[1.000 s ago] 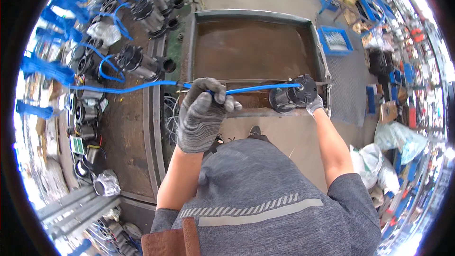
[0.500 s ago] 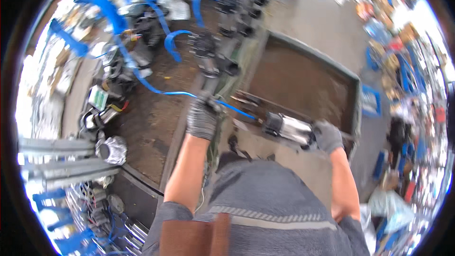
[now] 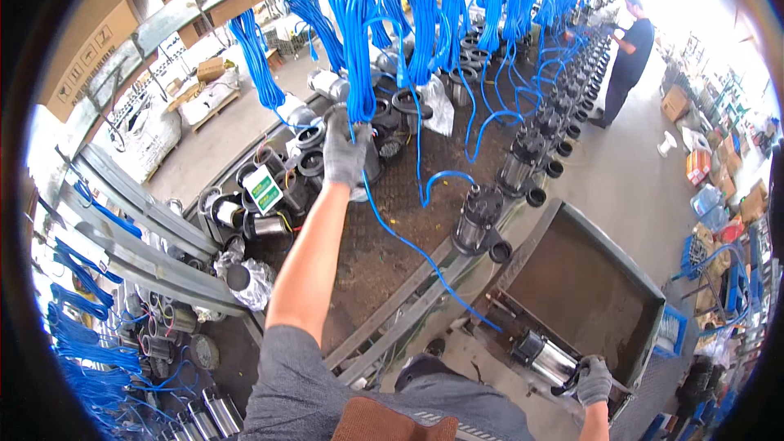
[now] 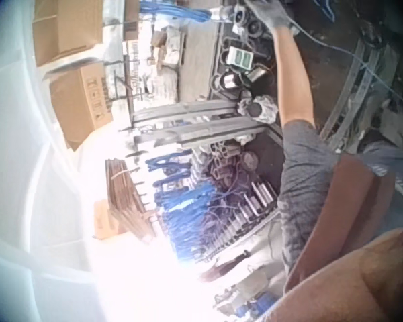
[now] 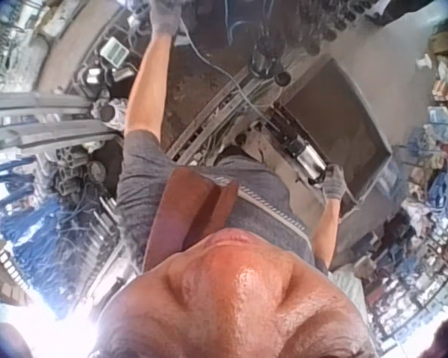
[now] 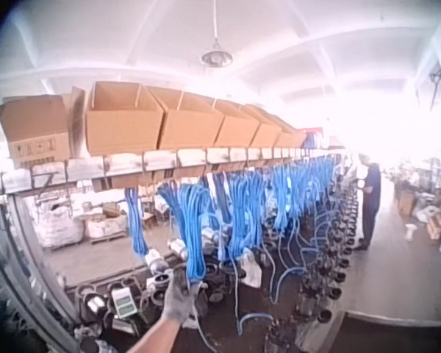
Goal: Testing water pumps by submerging them in a water tank and using an air line to check functionality.
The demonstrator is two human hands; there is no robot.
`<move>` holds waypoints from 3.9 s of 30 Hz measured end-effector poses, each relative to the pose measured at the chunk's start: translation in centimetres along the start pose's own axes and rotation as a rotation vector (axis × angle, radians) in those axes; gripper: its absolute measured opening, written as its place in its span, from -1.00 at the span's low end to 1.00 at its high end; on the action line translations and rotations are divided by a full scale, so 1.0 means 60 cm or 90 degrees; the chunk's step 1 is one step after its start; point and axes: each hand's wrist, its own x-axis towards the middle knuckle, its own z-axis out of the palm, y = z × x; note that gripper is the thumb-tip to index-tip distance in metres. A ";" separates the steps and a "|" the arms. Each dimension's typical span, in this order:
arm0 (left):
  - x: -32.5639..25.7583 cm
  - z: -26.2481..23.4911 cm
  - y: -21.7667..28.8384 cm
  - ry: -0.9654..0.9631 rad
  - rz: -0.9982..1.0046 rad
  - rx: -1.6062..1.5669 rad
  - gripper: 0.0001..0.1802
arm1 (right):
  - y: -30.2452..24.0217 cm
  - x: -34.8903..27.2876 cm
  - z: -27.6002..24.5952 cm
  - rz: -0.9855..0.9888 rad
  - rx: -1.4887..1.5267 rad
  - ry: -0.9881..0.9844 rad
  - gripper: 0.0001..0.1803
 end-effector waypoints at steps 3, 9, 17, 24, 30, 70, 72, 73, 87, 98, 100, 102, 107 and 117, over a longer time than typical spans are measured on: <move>0.229 -0.020 -0.124 0.018 0.046 0.281 0.20 | 0.020 0.015 0.023 -0.033 0.060 -0.014 -0.75; 0.166 0.072 -0.017 -0.046 0.002 0.273 -0.04 | -0.050 -0.014 -0.068 0.208 0.073 -0.112 -0.56; 0.125 -0.023 0.216 -0.003 0.149 0.177 -0.39 | 0.046 0.023 0.010 0.204 0.455 -0.211 -0.45; -0.151 -0.092 0.433 -0.038 0.086 0.012 -0.48 | 0.102 0.039 0.035 0.264 0.630 -0.330 -0.46; -0.426 -0.281 0.449 0.153 -0.018 -0.171 -0.46 | 0.118 0.055 0.039 0.285 0.744 -0.481 -0.45; -0.671 -1.131 0.293 0.348 -0.230 0.393 -0.70 | -0.776 -0.518 0.164 -0.058 0.777 -0.931 -0.60; -0.758 -1.114 0.277 0.389 -0.184 0.262 -0.71 | -0.807 -0.547 0.241 0.029 0.857 -1.042 -0.69; -0.796 -1.090 0.287 0.411 -0.213 0.243 -0.71 | -0.847 -0.581 0.228 0.089 0.803 -1.029 -0.69; -1.103 -0.981 0.323 0.542 -0.361 0.107 -0.76 | -0.990 -0.755 0.314 0.061 0.507 -1.042 -0.39; -0.915 -0.808 0.248 0.129 -0.467 0.002 -0.79 | -0.700 -0.459 0.329 -0.087 0.485 -0.918 -0.58; -0.910 -0.767 0.215 0.021 -0.473 -0.040 -0.80 | -0.602 -0.406 0.315 -0.190 0.370 -0.718 -0.61; -0.902 -0.731 0.175 -0.064 -0.507 -0.072 -0.81 | -0.502 -0.380 0.286 -0.087 0.406 -0.648 -0.61; -0.831 -0.580 0.151 -0.292 -0.478 -0.068 -0.80 | -0.246 -0.404 0.225 0.051 0.350 -0.347 -0.59; -0.866 -0.271 0.304 -0.624 -0.622 -0.245 -0.66 | -0.064 -0.510 0.085 0.097 0.425 -0.216 -0.60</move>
